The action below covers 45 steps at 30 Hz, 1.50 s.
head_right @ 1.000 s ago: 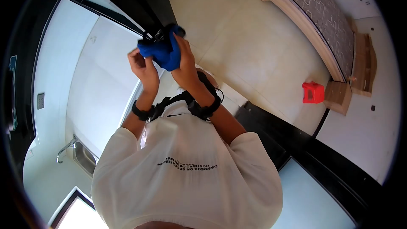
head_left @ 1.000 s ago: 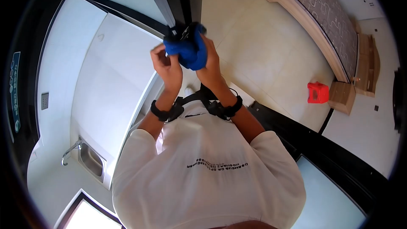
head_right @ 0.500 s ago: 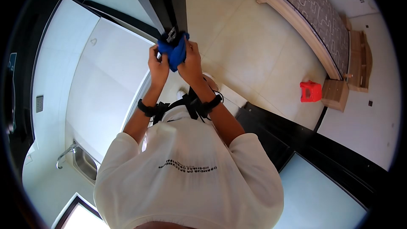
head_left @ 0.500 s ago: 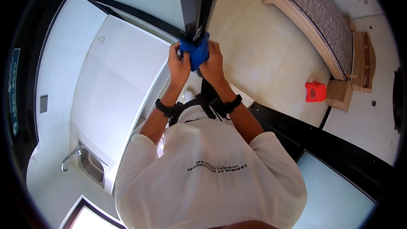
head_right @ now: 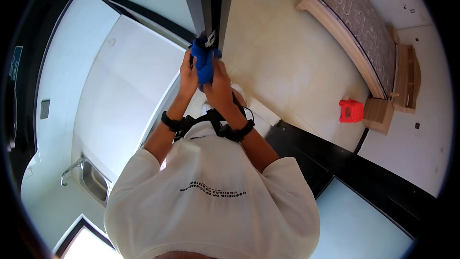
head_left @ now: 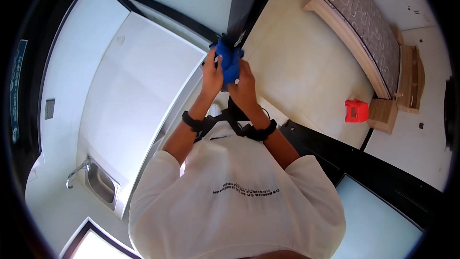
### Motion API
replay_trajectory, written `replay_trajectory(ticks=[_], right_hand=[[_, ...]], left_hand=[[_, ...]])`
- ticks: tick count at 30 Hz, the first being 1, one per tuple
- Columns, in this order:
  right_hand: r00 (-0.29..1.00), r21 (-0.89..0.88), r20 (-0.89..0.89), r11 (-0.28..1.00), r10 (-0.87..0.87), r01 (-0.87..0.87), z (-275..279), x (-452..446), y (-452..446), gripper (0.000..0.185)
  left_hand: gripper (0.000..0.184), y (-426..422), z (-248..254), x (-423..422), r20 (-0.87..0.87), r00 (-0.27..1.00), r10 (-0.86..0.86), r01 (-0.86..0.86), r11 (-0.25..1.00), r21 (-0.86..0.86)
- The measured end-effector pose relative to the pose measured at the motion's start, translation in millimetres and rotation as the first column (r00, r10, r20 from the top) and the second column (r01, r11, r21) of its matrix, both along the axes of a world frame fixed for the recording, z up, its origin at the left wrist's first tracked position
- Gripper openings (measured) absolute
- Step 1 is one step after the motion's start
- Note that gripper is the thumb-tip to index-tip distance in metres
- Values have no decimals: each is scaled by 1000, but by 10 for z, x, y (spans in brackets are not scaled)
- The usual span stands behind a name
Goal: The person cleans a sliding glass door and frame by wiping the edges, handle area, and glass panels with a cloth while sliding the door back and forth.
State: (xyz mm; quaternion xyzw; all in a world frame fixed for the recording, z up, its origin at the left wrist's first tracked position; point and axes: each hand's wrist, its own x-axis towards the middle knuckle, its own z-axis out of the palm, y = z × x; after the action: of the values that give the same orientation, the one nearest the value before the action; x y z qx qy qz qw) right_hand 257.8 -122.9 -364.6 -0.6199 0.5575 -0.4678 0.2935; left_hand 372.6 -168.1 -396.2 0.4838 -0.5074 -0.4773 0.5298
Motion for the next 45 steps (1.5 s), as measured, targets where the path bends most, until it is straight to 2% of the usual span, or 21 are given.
replay_trajectory(ticks=[2,4,6,7,8,9,15,19,21,25,26,29,34,35,37,39,40,41,43,44,45], right_hand=[[998,-108,44,993,42,-38,134,69,-35,56],[999,-150,-7,988,46,-46,-26,132,-55,59],[997,-191,-63,980,49,-60,-250,137,-68,63],[993,-128,-77,987,88,-97,-370,113,-83,65],[988,-62,-87,989,129,-134,-399,111,-100,68],[987,-63,-84,988,133,-139,-430,119,-124,68],[989,-11,-45,990,142,-143,-556,268,-364,62],[993,-26,-29,993,111,-112,-596,456,-528,44],[992,-21,61,994,110,-109,-634,566,-603,39],[985,96,98,983,145,-154,-673,660,-485,35],[985,98,98,984,142,-151,-645,616,-386,35],[993,215,105,974,55,-77,-494,374,-145,35],[975,449,30,868,221,-211,-219,39,-122,37],[970,442,26,868,241,-227,-256,29,-209,37],[937,250,14,906,349,-341,-468,55,-353,42],[916,342,134,850,377,-400,-713,85,-447,51],[894,427,241,786,377,-447,-766,81,-439,59],[891,423,240,784,386,-454,-605,70,-457,59],[800,555,291,589,524,-587,-302,71,-404,67],[809,423,292,690,511,-588,-229,108,-320,65],[817,489,235,663,526,-567,-172,138,-350,60]], left_hand=[[33,-15,167,100,-40,988,-148,148,989,-9],[34,-95,9,199,-79,980,-185,185,983,-4],[40,-267,-243,371,298,920,-255,307,941,-144],[40,-276,-198,383,300,920,-251,304,941,-146],[45,-267,-95,404,583,800,-141,334,912,-239],[51,-275,2,429,797,604,15,390,867,-311],[61,-436,135,554,891,449,68,438,852,-286],[62,-559,186,669,897,441,34,470,843,-263],[60,-681,96,852,906,380,185,355,876,-327],[62,-758,-29,874,936,240,259,325,887,-328],[62,-714,-42,792,936,241,256,328,887,-326],[65,-442,13,553,869,488,82,345,896,-279],[65,-294,123,452,856,513,64,292,924,-245],[66,-334,122,460,863,496,91,278,925,-258],[65,-416,118,481,870,477,125,247,931,-269],[64,-468,110,530,883,450,134,233,937,-261],[64,-535,100,557,905,399,144,202,950,-240],[63,-644,92,572,922,351,162,166,958,-232],[63,-791,61,641,940,282,191,93,970,-225],[63,-878,32,704,956,208,205,34,976,-216],[63,-971,-2,773,960,173,219,-10,975,-221]])
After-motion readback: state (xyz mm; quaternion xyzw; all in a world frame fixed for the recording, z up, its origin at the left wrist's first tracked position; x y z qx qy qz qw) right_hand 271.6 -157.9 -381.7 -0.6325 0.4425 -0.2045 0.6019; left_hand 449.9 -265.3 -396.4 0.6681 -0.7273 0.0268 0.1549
